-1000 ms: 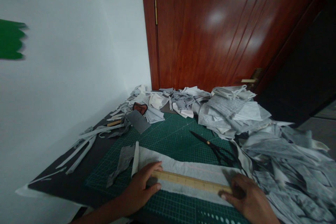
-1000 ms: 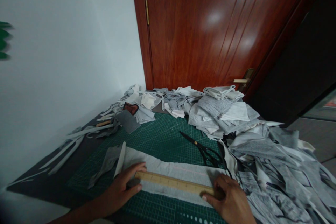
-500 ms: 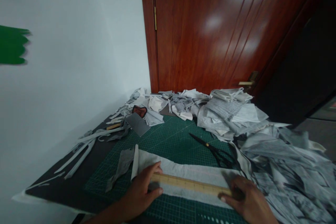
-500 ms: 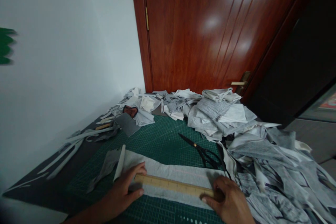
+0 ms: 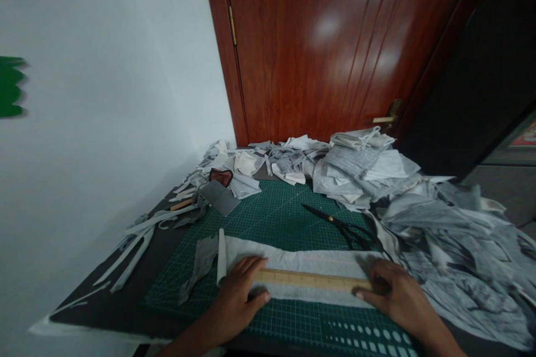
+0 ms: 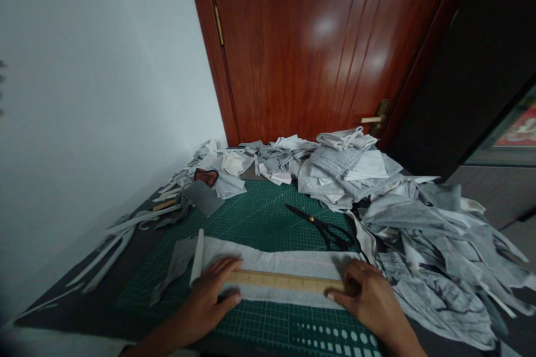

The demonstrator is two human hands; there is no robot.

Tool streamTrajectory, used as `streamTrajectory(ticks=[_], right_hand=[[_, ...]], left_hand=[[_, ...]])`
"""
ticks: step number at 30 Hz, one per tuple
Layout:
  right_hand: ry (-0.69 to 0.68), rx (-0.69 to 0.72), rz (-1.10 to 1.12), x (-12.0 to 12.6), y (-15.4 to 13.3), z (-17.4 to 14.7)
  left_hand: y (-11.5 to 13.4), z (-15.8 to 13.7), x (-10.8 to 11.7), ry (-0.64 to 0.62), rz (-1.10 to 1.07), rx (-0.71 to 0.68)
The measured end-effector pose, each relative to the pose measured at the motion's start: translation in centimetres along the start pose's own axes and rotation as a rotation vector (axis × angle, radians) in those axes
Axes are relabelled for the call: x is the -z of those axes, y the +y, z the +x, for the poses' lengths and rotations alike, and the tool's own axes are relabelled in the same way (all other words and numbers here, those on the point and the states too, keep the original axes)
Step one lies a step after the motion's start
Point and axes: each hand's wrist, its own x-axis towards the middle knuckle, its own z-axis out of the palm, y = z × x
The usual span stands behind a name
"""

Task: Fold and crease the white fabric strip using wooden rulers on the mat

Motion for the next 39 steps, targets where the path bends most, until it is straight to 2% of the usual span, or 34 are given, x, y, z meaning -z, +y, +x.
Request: streamTrajectory(ticks=[9, 32, 39], right_hand=[[0.023, 0.022, 0.005, 0.6, -0.6, 0.1], [0.08, 0.12, 0.004, 0.1, 0.6, -0.2], [0.081, 0.099, 0.001, 0.3, 0.5, -0.3]], left_hand=[[1.3, 1.1, 0.3, 0.024, -0.026, -0.061], [0.9, 1.1, -0.9, 0.151, -0.055, -0.079], [1.0, 1.2, -0.9, 0.163, -0.066, -0.071]])
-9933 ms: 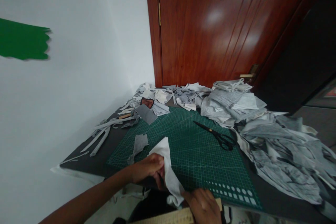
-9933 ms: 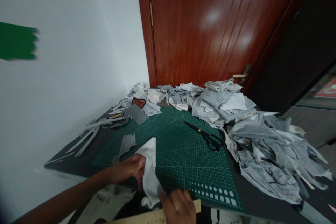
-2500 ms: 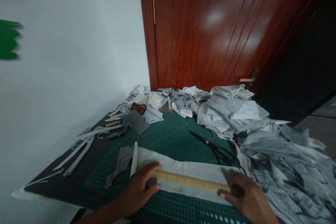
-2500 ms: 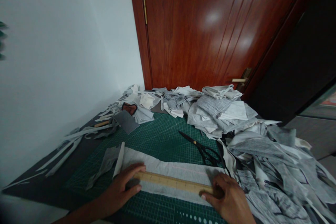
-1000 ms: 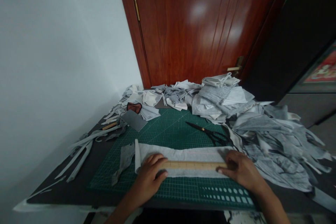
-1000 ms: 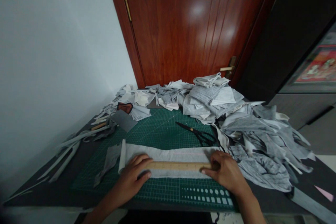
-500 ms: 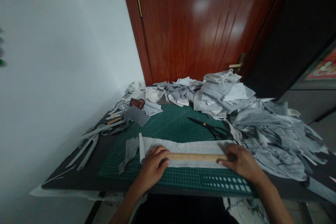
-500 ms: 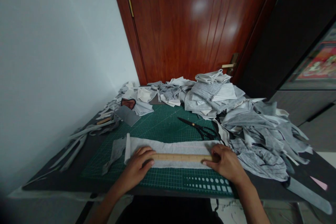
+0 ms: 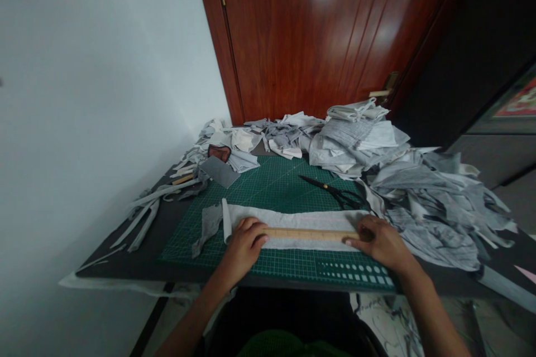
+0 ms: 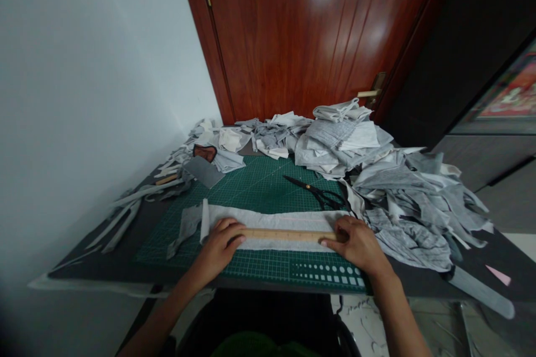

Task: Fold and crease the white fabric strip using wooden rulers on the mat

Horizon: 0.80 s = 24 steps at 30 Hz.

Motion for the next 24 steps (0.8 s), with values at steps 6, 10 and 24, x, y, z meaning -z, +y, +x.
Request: streamTrajectory(ticks=[6, 10, 24], right_hand=[[0.01, 0.004, -0.011, 0.2, -0.2, 0.0], [0.012, 0.022, -0.025, 0.2, -0.1, 0.0], [0.016, 0.096, -0.093, 0.4, -0.9, -0.4]], left_hand=[[0.2, -0.2, 0.1, 0.022, 0.014, 0.023], [0.2, -0.1, 0.0, 0.03, 0.0, 0.027], [1.0, -0.5, 0.3, 0.052, 0.11, 0.039]])
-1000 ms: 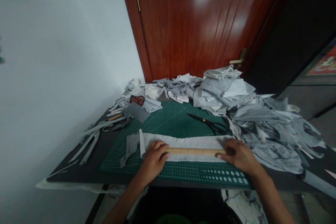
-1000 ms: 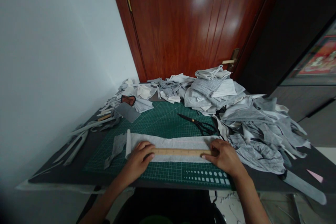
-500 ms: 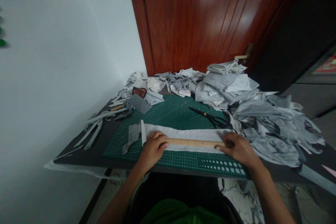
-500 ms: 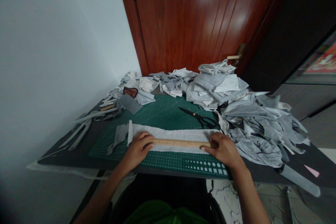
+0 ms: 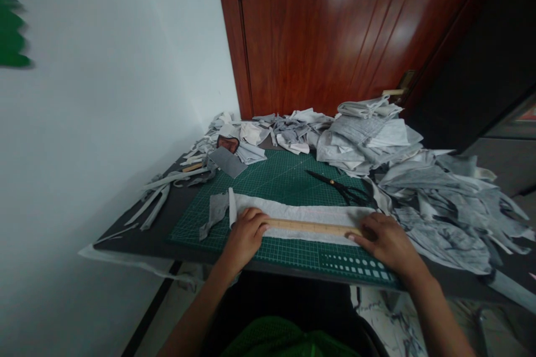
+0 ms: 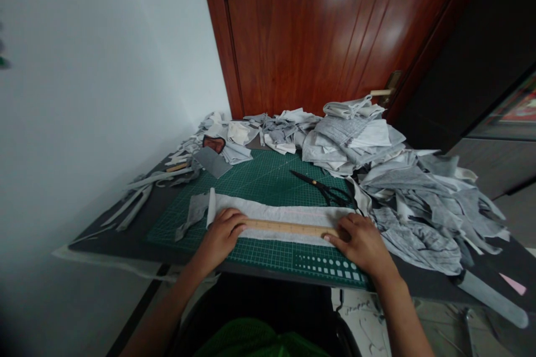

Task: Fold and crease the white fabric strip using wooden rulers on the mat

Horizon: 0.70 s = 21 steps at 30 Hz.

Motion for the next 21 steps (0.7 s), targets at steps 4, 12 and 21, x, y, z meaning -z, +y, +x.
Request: streamTrajectory(ticks=[4, 12, 21], right_hand=[[-0.032, 0.028, -0.013, -0.2, -1.6, 0.2], [-0.015, 0.023, 0.116, -1.3, -3.0, 0.7], [0.011, -0.012, 0.121, -0.9, -2.7, 0.9]], left_hand=[[0.4, -0.1, 0.3, 0.017, 0.045, -0.014], [-0.4, 0.1, -0.1, 0.008, 0.05, -0.001], [-0.5, 0.5, -0.3, -0.047, 0.05, -0.058]])
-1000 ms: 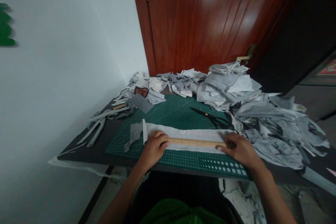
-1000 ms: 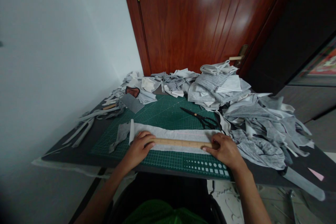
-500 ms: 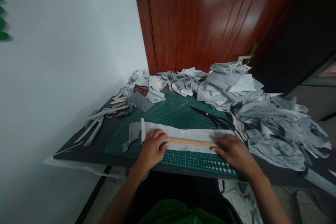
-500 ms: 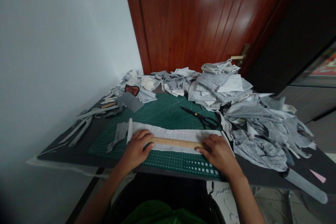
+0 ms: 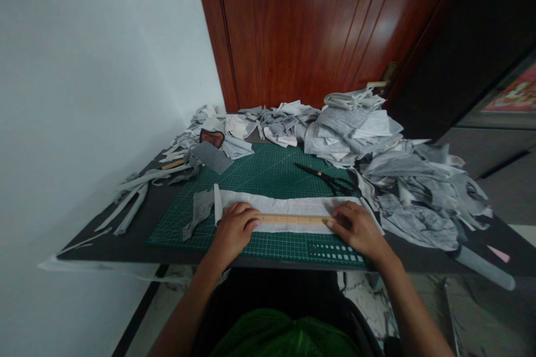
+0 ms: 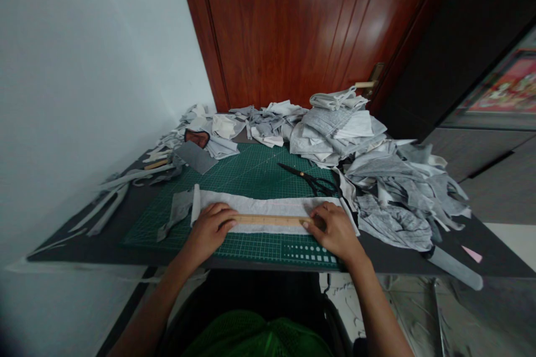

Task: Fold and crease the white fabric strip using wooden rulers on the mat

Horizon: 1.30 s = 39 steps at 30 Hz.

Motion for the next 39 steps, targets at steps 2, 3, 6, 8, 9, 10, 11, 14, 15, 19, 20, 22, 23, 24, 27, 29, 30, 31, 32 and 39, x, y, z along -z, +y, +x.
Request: streamTrajectory(ticks=[2, 3, 6, 8, 9, 10, 11, 14, 15, 19, 20, 22, 23, 24, 27, 29, 30, 31, 32, 39], right_hand=[[-0.015, 0.02, -0.016, -0.1, 0.2, -0.1], [-0.018, 0.027, -0.019, -0.1, 0.2, -0.1], [-0.027, 0.046, 0.005, -0.2, 0.2, -0.3], [-0.029, 0.051, 0.024, -0.2, 0.2, -0.3], [-0.033, 0.051, 0.035, -0.1, 0.3, -0.3], [-0.037, 0.046, 0.05, -0.1, 0.3, -0.3], [-0.039, 0.04, 0.067, 0.0, 0.3, -0.3], [-0.054, 0.035, 0.114, 0.1, 0.5, -0.2], [-0.061, 0.042, 0.127, 0.2, 0.5, -0.2], [-0.102, 0.078, 0.185, 0.4, 0.5, 0.0], [-0.105, 0.082, 0.199, 0.5, 0.4, 0.0], [-0.109, 0.09, 0.214, 0.5, 0.4, 0.0], [-0.111, 0.095, 0.216, 0.5, 0.4, 0.0], [-0.116, 0.098, 0.217, 0.5, 0.4, 0.0], [-0.134, 0.097, 0.211, 0.4, 0.4, -0.1], [-0.146, 0.095, 0.203, 0.4, 0.3, -0.2], [-0.15, 0.096, 0.2, 0.4, 0.2, -0.2], [-0.155, 0.097, 0.199, 0.5, 0.1, -0.3], [-0.16, 0.098, 0.202, 0.5, 0.0, -0.2], [-0.15, 0.107, 0.207, 0.6, -0.3, -0.2]], left_hand=[[-0.1, 0.1, 0.1, -0.006, 0.006, 0.011], [-0.1, 0.1, 0.1, -0.007, 0.012, 0.011], [0.2, 0.1, 0.3, -0.016, 0.029, 0.002], [0.2, 0.1, 0.5, -0.022, 0.017, 0.002], [0.1, 0.0, 0.7, -0.019, -0.003, 0.007], [-0.2, 0.0, 0.8, -0.009, -0.026, 0.015], [-0.5, -0.2, 0.9, 0.01, -0.042, 0.028], [-2.1, -0.9, 1.5, 0.087, -0.015, 0.081], [-2.7, -1.2, 1.7, 0.11, 0.013, 0.098], [-3.7, -2.3, 2.2, 0.173, 0.086, 0.142], [-3.6, -2.5, 2.3, 0.175, 0.094, 0.133], [-3.2, -2.6, 2.3, 0.145, 0.096, 0.081], [-3.0, -2.6, 2.3, 0.123, 0.095, 0.045], [-2.8, -2.6, 2.3, 0.101, 0.091, 0.012], [-2.7, -2.4, 2.3, 0.069, 0.072, -0.032], [-2.7, -2.4, 2.3, 0.095, 0.082, 0.002], [-2.7, -2.4, 2.2, 0.115, 0.105, 0.023], [-2.6, -2.4, 2.1, 0.137, 0.137, 0.033], [-2.3, -2.4, 2.0, 0.148, 0.171, 0.024], [3.1, -1.7, -0.4, -0.051, 0.109, -0.229]])
